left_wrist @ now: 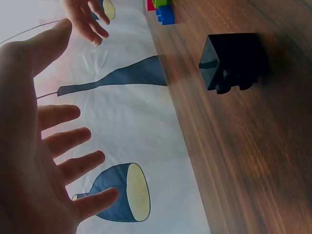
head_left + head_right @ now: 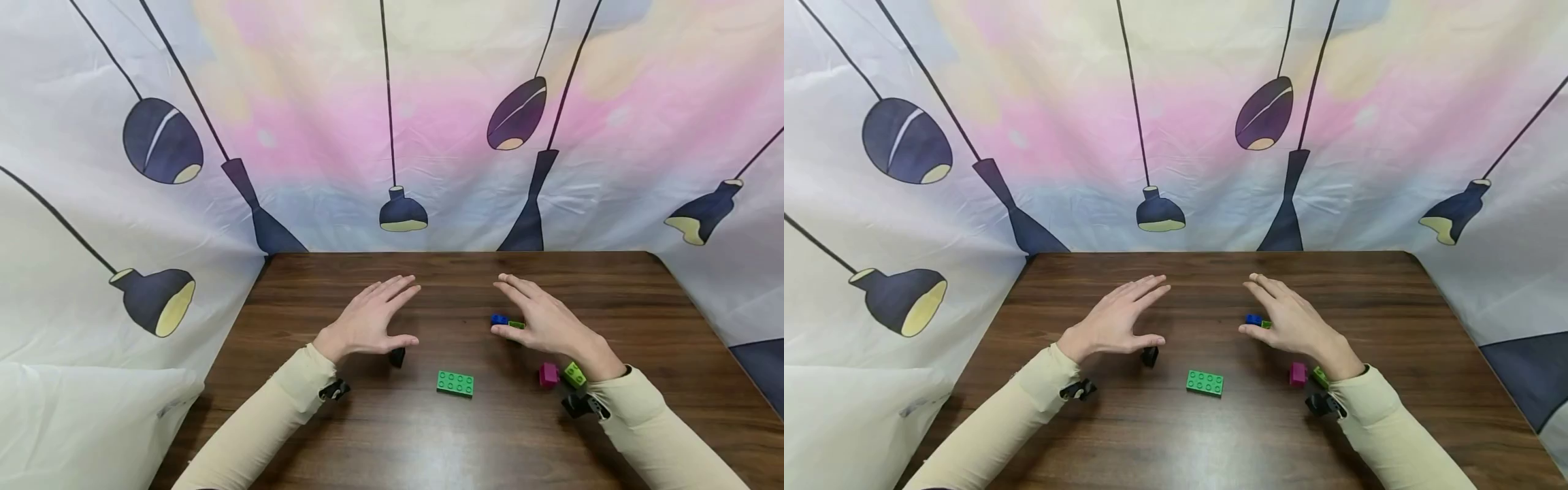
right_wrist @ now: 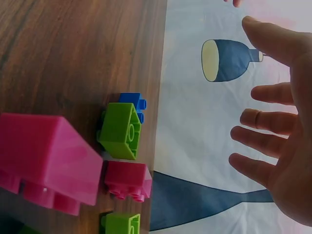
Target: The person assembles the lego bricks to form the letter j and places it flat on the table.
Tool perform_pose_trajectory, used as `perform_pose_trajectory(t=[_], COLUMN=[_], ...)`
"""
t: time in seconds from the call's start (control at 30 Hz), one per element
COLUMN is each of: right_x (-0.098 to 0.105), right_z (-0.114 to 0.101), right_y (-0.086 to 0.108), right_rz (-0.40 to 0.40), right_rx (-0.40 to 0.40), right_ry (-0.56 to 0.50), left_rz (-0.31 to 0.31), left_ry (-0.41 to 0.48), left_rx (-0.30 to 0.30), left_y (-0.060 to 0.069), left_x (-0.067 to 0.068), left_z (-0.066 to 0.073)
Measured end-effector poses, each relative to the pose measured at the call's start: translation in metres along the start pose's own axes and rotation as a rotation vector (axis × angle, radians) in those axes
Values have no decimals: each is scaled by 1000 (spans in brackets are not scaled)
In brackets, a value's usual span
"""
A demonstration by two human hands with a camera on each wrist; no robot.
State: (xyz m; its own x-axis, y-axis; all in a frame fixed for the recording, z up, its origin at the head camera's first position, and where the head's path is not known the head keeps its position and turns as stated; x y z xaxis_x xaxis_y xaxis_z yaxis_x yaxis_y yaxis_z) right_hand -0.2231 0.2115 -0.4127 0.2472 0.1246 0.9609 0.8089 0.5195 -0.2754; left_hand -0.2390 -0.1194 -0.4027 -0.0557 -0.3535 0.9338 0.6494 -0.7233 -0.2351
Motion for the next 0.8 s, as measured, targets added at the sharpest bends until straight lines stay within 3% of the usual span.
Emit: perform_pose_trajectory(t=[0.8], right_x=[-15], right_z=[6], right_y=[13], right_rz=[-32], right_rx=[-30], right_ry=[-26], left_rz=[-36], left_ry=[39], left_rx=[-10], left_y=[5], left_x=[-15], left_z=[8])
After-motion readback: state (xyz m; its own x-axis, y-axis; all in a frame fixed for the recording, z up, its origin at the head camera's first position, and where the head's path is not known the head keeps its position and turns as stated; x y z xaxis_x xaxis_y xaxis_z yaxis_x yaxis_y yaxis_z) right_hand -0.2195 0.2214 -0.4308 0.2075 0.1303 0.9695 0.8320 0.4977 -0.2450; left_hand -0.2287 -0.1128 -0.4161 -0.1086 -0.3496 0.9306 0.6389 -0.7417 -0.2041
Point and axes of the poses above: each hand's wrist, its own y-axis away from the middle knuckle, its own x-axis out of the back of the hand, z = x × y, the point moved 2 cm from there along -y, towards the middle knuckle, and after that the axes turned 15 degrees about y, right-handed, at the moved point
